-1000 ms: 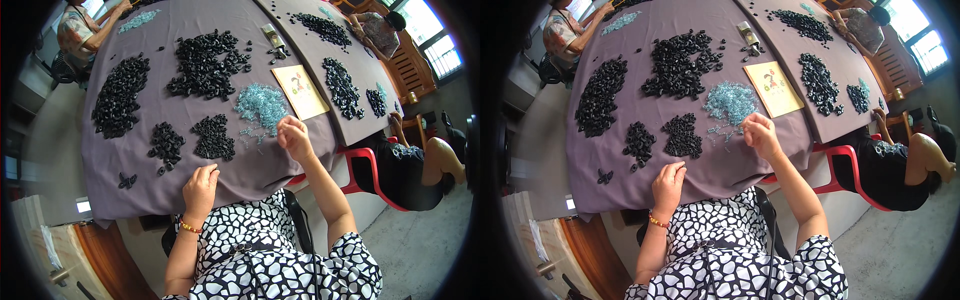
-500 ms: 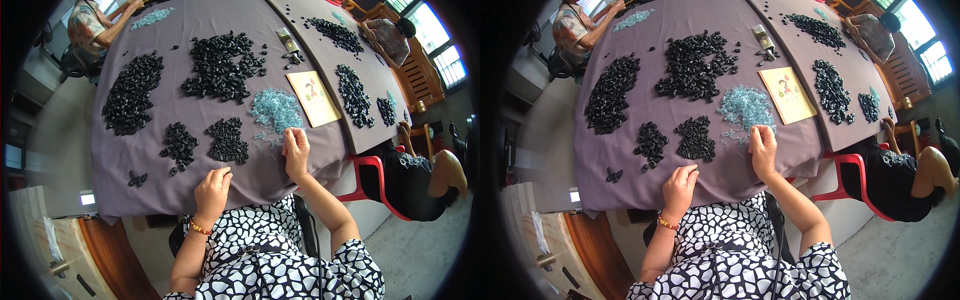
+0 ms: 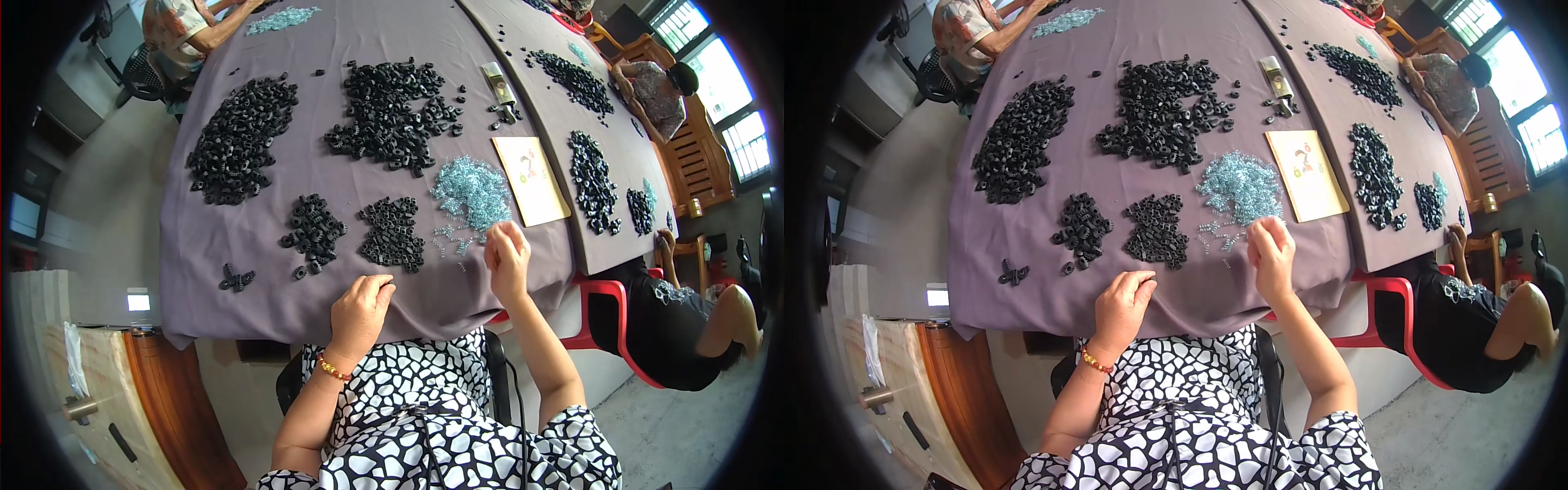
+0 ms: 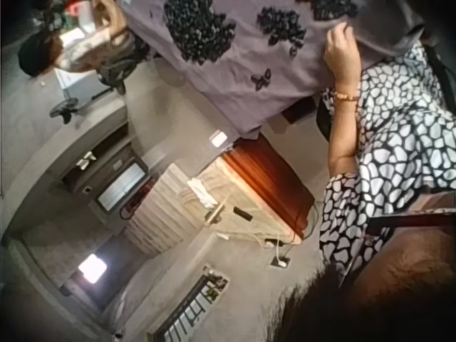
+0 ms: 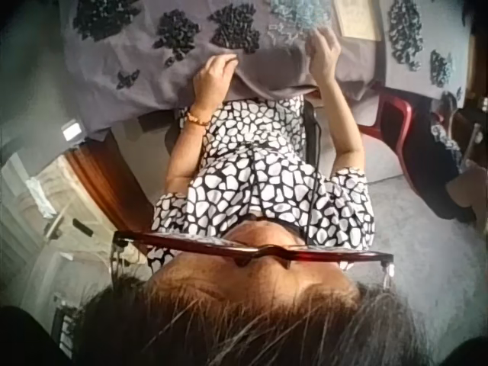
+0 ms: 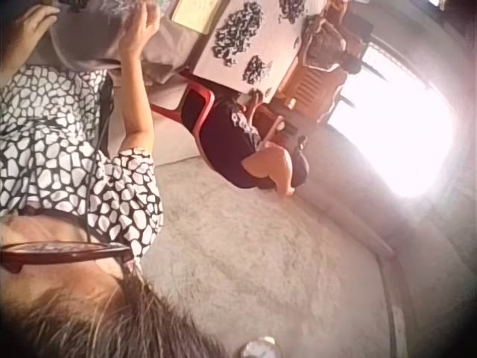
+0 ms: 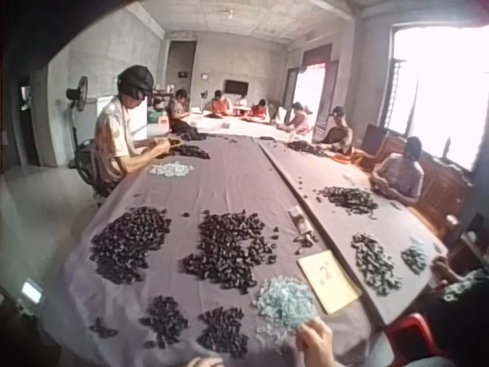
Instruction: The person sorts small black plastic objects by hand on a grey cloth table, picking up individual items from a larger pile and placing them into smaller groupings.
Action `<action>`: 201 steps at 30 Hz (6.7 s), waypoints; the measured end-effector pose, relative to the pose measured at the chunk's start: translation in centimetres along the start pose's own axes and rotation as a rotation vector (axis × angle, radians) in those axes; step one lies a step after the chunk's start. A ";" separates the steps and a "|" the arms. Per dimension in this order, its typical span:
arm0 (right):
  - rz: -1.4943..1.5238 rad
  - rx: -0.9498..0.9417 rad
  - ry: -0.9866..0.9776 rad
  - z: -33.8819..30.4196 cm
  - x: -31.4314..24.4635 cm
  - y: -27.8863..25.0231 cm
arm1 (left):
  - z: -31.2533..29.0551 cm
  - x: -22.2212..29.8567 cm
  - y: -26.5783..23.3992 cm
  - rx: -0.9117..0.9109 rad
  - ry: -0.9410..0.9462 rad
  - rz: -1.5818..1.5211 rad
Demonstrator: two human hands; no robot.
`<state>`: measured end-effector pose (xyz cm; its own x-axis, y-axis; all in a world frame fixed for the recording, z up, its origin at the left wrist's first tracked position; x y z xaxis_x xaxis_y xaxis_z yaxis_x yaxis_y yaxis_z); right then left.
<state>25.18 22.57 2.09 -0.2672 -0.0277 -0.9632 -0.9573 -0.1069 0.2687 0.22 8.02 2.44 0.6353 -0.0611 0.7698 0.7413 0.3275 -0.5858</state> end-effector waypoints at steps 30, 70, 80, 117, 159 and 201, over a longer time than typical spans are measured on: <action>-0.801 -0.069 0.414 -12.8 -5.7 -10.6 | -3.9 -1.0 3.6 -0.252 -0.615 -1.246; 0.059 0.027 0.266 -14.4 4.3 12.1 | -3.5 -3.6 1.5 -0.074 -0.609 -1.212; -0.118 0.007 -0.023 -10.0 5.1 12.2 | -3.5 -4.7 2.1 -0.062 -0.596 -1.322; -0.158 -0.257 0.035 -9.5 6.1 11.8 | -3.1 -4.3 2.0 -0.255 -0.538 -1.100; -0.579 -0.278 -0.255 -9.5 3.7 12.0 | -3.3 -4.0 2.6 -0.329 -0.526 -1.101; -1.225 -0.079 -0.533 -9.1 2.0 11.3 | -3.4 -3.7 2.6 -0.339 -0.475 -1.059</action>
<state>14.83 12.25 3.20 0.7255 0.5134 -0.4584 -0.6054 0.1591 -0.7799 0.57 5.94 -2.76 -0.4110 0.2263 0.8831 0.9107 0.0570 0.4092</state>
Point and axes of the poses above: each hand's wrist, its own z-axis towards the middle knuckle, its own y-axis out of the palm, x = y × z, the point moved 9 cm from there along z, towards the middle knuckle
